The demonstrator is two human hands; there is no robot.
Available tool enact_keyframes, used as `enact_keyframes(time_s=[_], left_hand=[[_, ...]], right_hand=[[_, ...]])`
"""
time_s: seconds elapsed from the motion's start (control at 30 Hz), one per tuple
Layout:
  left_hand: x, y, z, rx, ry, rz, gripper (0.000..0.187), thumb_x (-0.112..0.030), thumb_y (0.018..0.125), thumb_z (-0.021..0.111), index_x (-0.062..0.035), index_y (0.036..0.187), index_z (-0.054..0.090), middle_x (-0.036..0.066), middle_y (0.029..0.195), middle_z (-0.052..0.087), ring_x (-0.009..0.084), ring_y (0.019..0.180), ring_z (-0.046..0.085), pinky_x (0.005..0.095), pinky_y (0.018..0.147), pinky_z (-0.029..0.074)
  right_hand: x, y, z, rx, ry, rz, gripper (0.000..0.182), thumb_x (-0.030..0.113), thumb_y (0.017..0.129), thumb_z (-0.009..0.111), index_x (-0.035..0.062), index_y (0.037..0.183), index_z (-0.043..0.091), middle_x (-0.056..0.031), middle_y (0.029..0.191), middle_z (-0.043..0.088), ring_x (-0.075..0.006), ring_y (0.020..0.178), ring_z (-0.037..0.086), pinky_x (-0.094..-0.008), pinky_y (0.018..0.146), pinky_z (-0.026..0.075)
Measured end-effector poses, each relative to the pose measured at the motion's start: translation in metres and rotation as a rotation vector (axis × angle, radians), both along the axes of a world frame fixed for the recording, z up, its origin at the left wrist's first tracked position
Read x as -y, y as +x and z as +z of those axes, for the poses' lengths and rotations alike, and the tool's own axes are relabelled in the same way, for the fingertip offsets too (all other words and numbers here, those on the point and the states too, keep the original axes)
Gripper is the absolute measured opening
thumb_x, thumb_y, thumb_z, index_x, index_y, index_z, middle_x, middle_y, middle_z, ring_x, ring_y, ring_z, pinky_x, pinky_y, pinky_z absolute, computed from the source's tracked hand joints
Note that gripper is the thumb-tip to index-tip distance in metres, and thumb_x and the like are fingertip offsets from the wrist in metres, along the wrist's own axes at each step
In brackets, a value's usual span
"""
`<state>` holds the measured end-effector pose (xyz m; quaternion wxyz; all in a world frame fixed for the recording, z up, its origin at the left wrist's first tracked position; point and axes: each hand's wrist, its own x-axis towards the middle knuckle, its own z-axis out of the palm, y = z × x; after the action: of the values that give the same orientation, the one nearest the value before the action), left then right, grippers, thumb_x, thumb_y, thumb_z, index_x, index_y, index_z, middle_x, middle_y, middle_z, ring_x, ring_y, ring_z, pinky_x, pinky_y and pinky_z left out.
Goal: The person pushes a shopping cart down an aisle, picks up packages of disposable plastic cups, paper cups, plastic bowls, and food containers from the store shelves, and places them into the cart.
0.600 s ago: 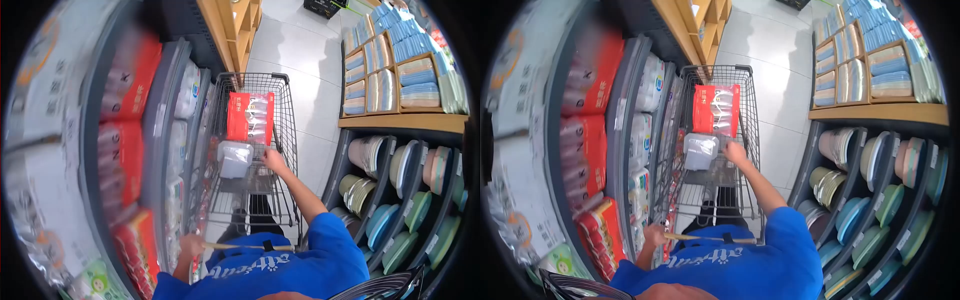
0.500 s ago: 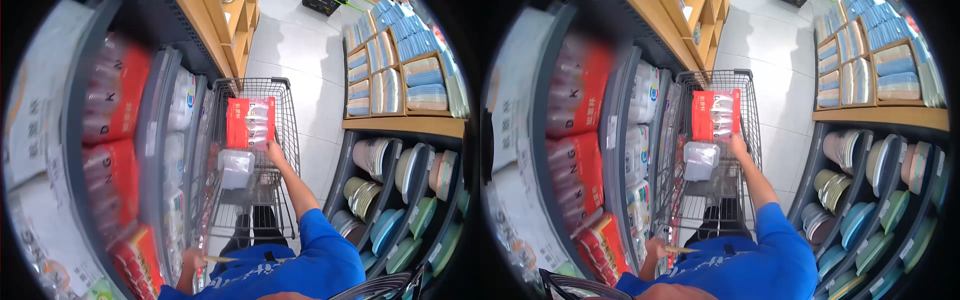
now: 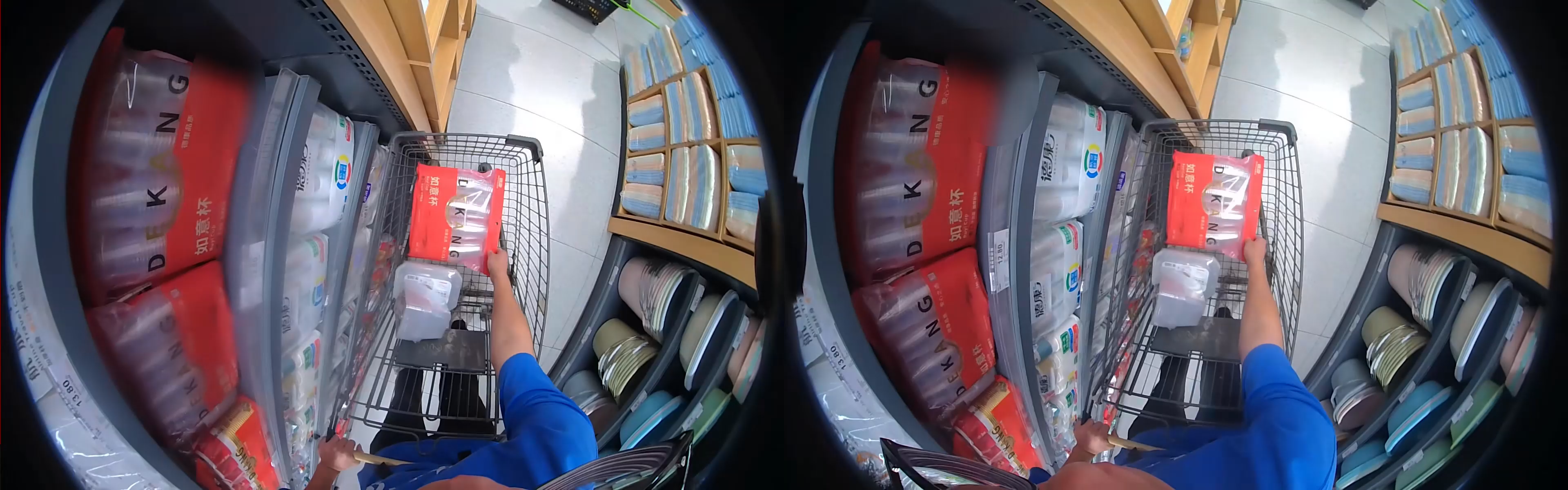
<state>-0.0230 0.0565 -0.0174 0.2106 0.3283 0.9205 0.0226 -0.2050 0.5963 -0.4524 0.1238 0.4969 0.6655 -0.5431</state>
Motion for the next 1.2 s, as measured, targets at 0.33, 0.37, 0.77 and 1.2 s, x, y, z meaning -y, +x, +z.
enact_keyframes(time_s=[0.33,0.37,0.77,1.2], left_hand=[[0.007,0.011,-0.002,0.019,0.002,0.006,0.023,-0.032,0.061,0.073,-0.0187,0.054,0.055,-0.002,0.055,0.055,0.0197,0.054,0.056,0.0404,0.049,0.038],[0.007,0.012,0.002,0.025,0.002,0.009,0.023,-0.032,0.061,0.073,-0.0184,0.055,0.056,-0.001,0.056,0.057,0.0199,0.055,0.058,0.0406,0.049,0.039],[-0.067,-0.109,0.132,0.4,0.321,0.12,0.079,-0.043,0.076,0.079,-0.0006,0.138,0.054,0.021,0.133,0.059,0.0366,0.126,0.055,0.0464,0.107,0.042],[-0.089,-0.084,0.17,1.094,1.216,0.22,0.096,-0.011,0.064,0.089,0.0029,0.145,0.04,0.013,0.136,0.055,0.0208,0.125,0.053,0.0363,0.108,0.041]], right_hand=[[0.023,-0.011,0.181,-0.512,0.044,0.201,0.031,0.009,0.097,0.053,-0.0034,0.124,0.06,-0.0242,0.138,0.055,-0.036,0.123,0.057,-0.0403,0.102,0.044],[0.03,-0.008,0.222,-0.562,0.005,0.227,0.03,0.008,0.097,0.053,-0.005,0.123,0.06,-0.0225,0.142,0.053,-0.0337,0.125,0.056,-0.039,0.103,0.043],[0.04,0.151,0.615,-0.55,-0.152,0.471,0.029,0.015,0.1,0.056,-0.0052,0.119,0.065,-0.0075,0.106,0.07,-0.0155,0.093,0.064,-0.0294,0.085,0.051],[0.097,0.297,0.689,-0.804,-0.298,0.244,0.026,0.02,0.097,0.064,-0.0046,0.088,0.067,-0.0134,0.097,0.071,-0.0179,0.09,0.065,-0.0322,0.083,0.051]])
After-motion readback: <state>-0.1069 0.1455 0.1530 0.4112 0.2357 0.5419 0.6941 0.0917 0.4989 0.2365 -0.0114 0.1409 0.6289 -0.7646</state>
